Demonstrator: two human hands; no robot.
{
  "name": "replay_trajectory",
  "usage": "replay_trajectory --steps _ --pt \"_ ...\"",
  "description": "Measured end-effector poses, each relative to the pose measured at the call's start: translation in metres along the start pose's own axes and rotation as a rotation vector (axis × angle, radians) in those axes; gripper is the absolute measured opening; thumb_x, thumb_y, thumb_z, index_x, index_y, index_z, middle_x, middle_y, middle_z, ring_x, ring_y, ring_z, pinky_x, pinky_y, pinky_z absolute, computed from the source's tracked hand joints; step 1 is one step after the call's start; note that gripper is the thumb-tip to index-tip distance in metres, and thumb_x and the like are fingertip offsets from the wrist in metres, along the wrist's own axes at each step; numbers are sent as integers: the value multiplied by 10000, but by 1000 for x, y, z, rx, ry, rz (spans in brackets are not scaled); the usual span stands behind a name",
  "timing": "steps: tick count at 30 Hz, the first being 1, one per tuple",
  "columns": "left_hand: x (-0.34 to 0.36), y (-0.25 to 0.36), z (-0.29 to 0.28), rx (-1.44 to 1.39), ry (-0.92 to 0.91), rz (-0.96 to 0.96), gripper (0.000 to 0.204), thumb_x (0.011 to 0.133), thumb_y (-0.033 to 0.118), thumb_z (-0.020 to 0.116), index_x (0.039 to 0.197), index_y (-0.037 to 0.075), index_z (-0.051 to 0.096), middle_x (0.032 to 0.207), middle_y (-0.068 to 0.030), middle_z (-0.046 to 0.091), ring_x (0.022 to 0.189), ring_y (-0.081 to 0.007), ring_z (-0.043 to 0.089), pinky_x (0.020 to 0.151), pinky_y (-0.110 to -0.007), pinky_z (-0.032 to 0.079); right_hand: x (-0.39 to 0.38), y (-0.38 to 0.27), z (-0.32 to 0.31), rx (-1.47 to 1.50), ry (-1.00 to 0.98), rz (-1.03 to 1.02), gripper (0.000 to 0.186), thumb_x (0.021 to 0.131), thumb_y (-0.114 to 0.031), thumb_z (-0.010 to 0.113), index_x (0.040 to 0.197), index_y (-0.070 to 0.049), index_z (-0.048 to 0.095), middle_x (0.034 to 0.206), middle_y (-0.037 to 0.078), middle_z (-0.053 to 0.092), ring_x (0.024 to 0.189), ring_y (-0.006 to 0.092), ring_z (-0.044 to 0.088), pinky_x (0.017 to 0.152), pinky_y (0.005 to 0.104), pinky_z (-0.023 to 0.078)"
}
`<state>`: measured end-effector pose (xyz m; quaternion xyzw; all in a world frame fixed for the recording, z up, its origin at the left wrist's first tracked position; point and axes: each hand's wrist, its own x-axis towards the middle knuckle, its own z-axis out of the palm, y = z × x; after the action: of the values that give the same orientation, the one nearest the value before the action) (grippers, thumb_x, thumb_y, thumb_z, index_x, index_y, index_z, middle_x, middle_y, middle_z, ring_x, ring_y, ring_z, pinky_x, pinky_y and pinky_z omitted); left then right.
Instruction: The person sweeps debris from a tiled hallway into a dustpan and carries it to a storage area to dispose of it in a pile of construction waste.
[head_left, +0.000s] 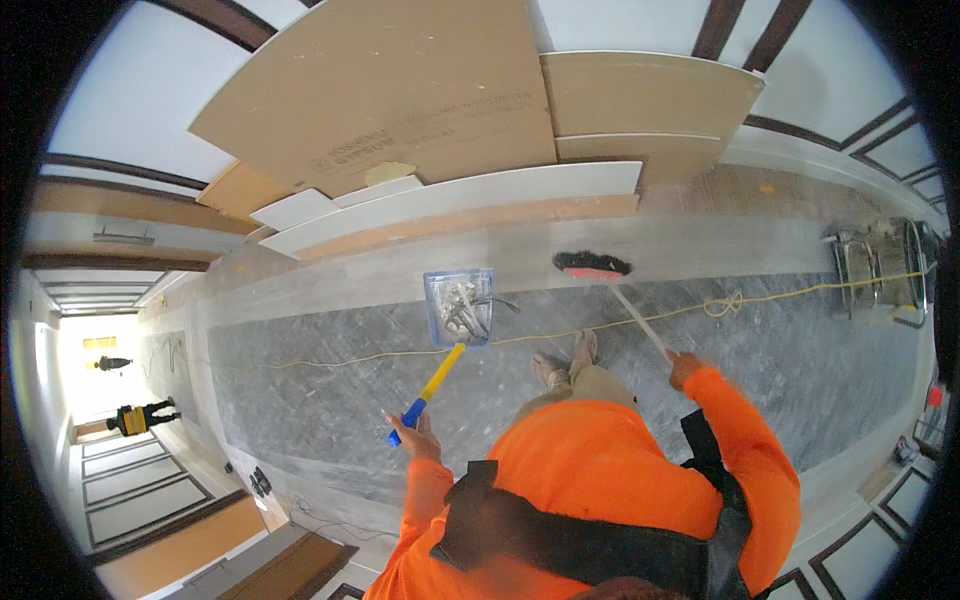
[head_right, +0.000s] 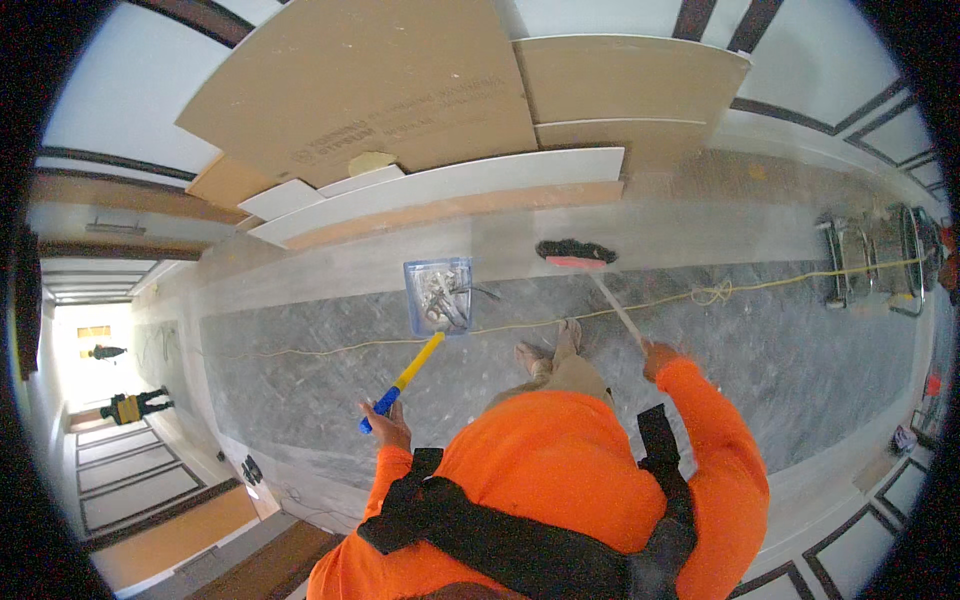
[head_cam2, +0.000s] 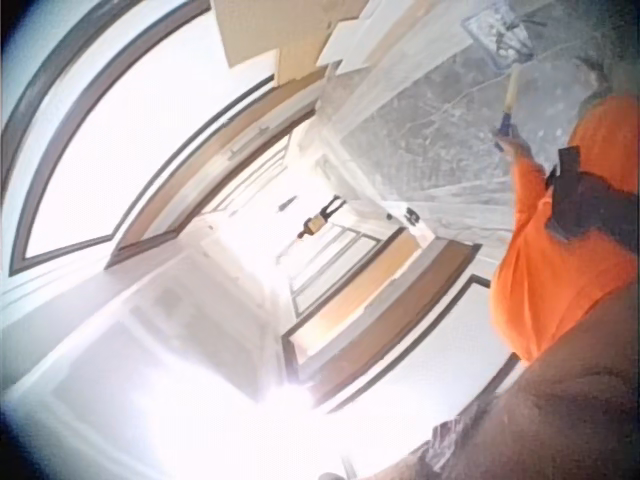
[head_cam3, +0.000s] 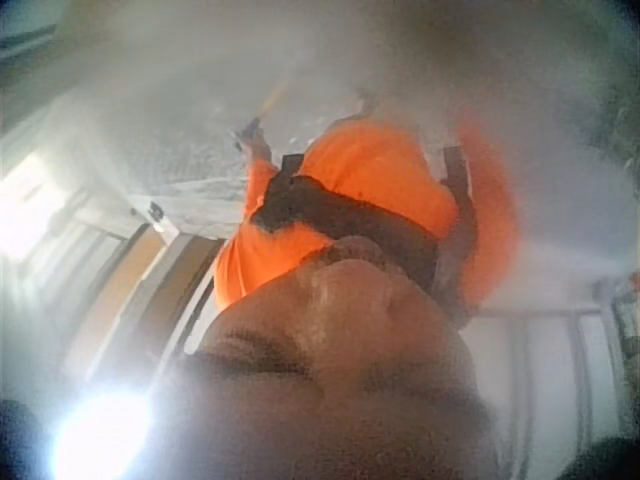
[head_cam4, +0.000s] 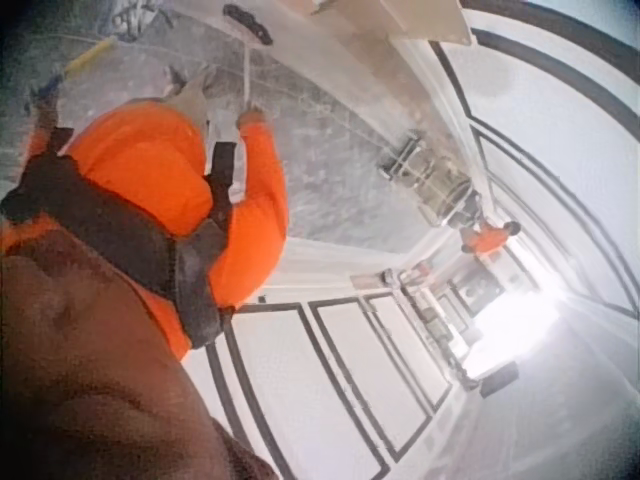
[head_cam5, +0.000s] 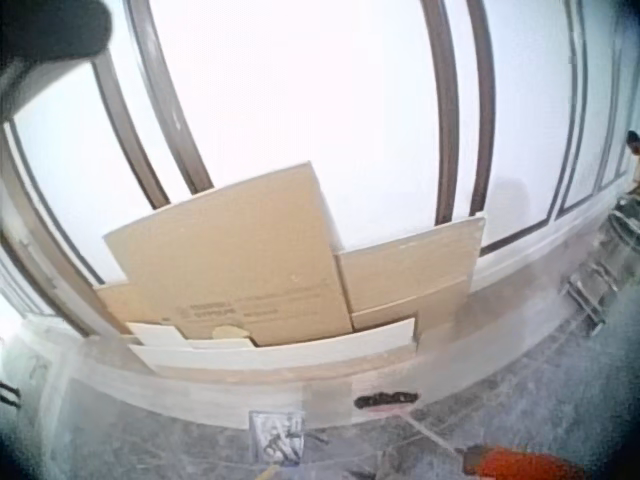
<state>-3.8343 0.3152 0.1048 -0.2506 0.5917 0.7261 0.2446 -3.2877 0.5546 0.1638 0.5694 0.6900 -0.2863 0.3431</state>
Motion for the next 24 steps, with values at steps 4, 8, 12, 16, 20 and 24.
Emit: replay_trajectory --steps 4,8,12,16,20,24 --pt "-10 -9 -12 -36 32 -33 566 800 563 616 1077 94 462 1042 -76 497 990 -274 523 934 -435 429 -9 16 -11 63 103 23 604 771 -81 521 1359 -95 385 1152 213 569 1044 363 565 872 414 470" --pt "-11 -6 -10 -51 58 -35 565 803 567 609 1071 94 458 1038 -76 501 961 -266 541 925 -437 433 66 15 -26 112 132 139 562 784 -123 531 1324 -28 406 1114 202 591 1034 325 579 853 397 477" --pt "-15 6 0 -75 37 23 583 803 563 613 1085 82 444 1041 -77 492 971 -268 534 930 -436 431 109 -8 -9 -53 -40 82 577 796 -166 546 1320 18 391 1087 205 603 1051 289 576 859 385 469" --pt "-20 12 1 31 65 32 608 800 556 622 1091 58 430 1090 -89 453 1029 -283 495 954 -437 416 69 -21 22 -194 -22 -114 618 800 -199 557 1353 -9 355 1111 219 591 1088 313 550 909 381 446" --pt "-4 11 -8 32 3 46 651 812 551 609 1161 32 427 1080 -95 455 1011 -272 497 941 -422 428 10 -18 42 164 116 -28 683 793 -201 560 1390 -20 282 1148 237 566 1101 361 529 934 404 433" --pt "38 18 -5 94 -5 -31 645 809 523 631 1157 22 423 1146 -104 453 1074 -301 492 971 -447 416 8 -16 56 285 106 282 672 801 -236 572 1384 -25 311 1193 244 531 1094 383 528 943 398 436"
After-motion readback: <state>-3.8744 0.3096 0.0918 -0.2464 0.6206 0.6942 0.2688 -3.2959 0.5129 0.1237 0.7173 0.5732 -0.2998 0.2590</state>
